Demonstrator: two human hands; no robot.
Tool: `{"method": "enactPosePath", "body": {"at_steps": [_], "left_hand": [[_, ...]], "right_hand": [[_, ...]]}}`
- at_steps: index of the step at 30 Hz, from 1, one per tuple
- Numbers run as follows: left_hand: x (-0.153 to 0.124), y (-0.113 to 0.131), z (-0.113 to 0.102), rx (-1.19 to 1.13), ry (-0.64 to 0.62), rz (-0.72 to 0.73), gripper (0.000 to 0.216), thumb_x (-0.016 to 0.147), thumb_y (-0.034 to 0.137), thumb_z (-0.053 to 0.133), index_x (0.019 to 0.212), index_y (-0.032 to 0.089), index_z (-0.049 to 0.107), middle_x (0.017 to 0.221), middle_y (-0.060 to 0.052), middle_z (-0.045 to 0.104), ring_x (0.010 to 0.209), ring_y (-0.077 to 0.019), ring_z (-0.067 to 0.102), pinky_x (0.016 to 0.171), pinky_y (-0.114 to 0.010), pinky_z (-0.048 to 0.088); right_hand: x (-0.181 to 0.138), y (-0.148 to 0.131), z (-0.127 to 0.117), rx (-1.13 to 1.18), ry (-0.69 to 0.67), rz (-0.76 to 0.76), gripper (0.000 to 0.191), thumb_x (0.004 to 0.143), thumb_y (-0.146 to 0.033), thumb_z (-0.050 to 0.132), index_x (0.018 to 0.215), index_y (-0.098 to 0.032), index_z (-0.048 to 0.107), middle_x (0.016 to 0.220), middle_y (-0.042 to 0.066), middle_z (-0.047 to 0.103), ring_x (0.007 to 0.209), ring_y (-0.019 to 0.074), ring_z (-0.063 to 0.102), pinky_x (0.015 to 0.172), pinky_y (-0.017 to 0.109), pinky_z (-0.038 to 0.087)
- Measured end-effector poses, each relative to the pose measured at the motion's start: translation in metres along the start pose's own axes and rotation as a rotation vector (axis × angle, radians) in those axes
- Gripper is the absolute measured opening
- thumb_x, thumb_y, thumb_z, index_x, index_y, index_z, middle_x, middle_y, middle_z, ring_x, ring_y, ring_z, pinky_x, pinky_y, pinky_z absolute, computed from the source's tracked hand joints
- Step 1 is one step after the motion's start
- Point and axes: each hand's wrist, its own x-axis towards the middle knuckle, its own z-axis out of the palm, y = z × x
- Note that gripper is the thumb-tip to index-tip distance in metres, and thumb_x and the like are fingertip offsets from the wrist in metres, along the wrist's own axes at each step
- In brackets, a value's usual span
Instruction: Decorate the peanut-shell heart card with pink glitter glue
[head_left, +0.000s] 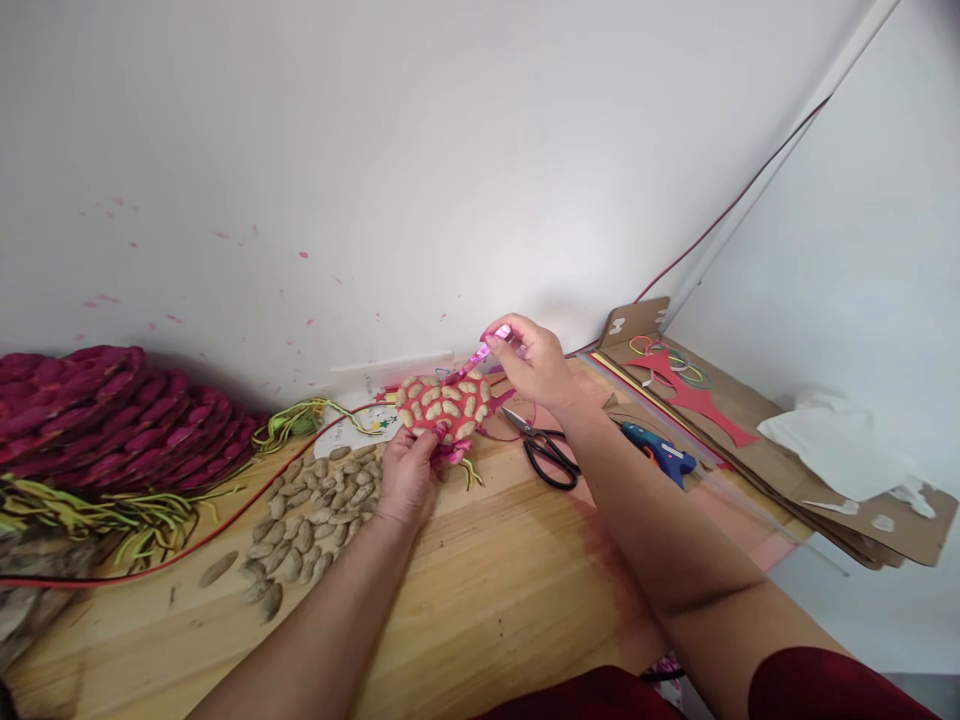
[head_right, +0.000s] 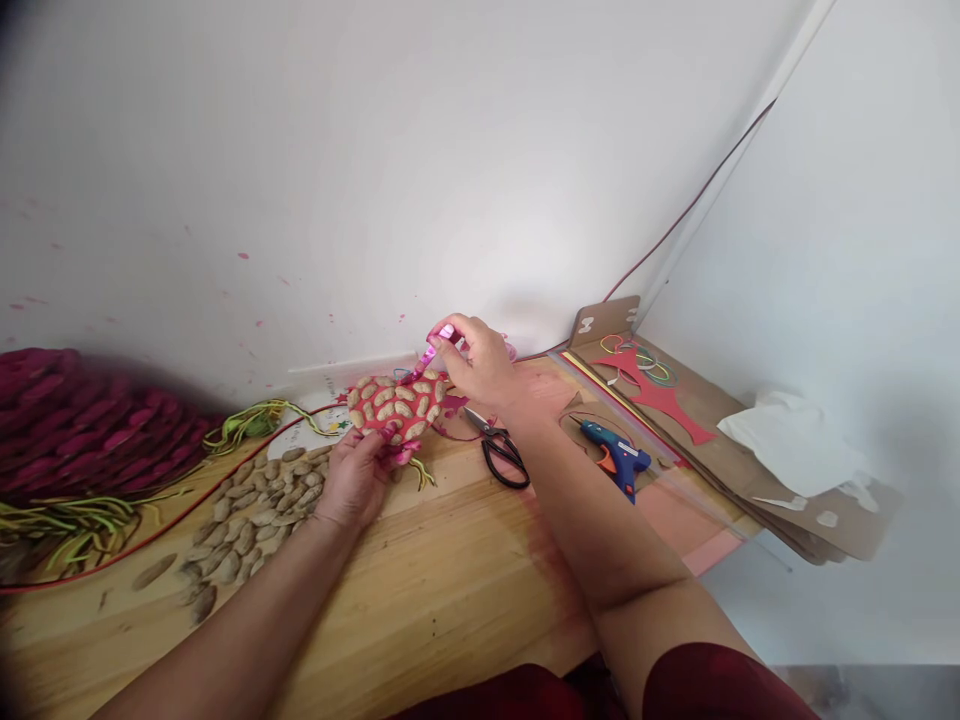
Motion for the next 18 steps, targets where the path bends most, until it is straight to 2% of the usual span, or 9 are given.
{"method": "enactPosePath", "body": {"at_steps": [10, 18], "left_hand": [[0.000, -0.002, -0.001, 0.002, -0.006, 0.018, 0.047, 0.053, 0.021, 0.094, 0.090, 0.015, 0.066, 0.077, -0.002, 0.077, 0.055, -0.0159, 0.071, 0.048, -0.023, 0.056], [-0.001, -0.001, 0.000, 0.025, -0.010, 0.001, 0.052, 0.051, 0.024, 0.097, 0.090, 0.016, 0.064, 0.074, -0.002, 0.077, 0.056, -0.0174, 0.073, 0.047, -0.021, 0.055]], "right_hand": [[0.000, 0.005, -0.003, 0.007, 0.020, 0.059, 0.020, 0.097, -0.041, 0.059, 0.093, -0.023, 0.068, 0.094, 0.002, 0.074, 0.088, 0.0185, 0.064, 0.076, 0.031, 0.046], [0.000, 0.010, 0.001, 0.078, 0.054, 0.109, 0.026, 0.097, -0.047, 0.060, 0.093, -0.023, 0.068, 0.086, 0.000, 0.071, 0.082, 0.0173, 0.062, 0.079, 0.031, 0.047]]}}
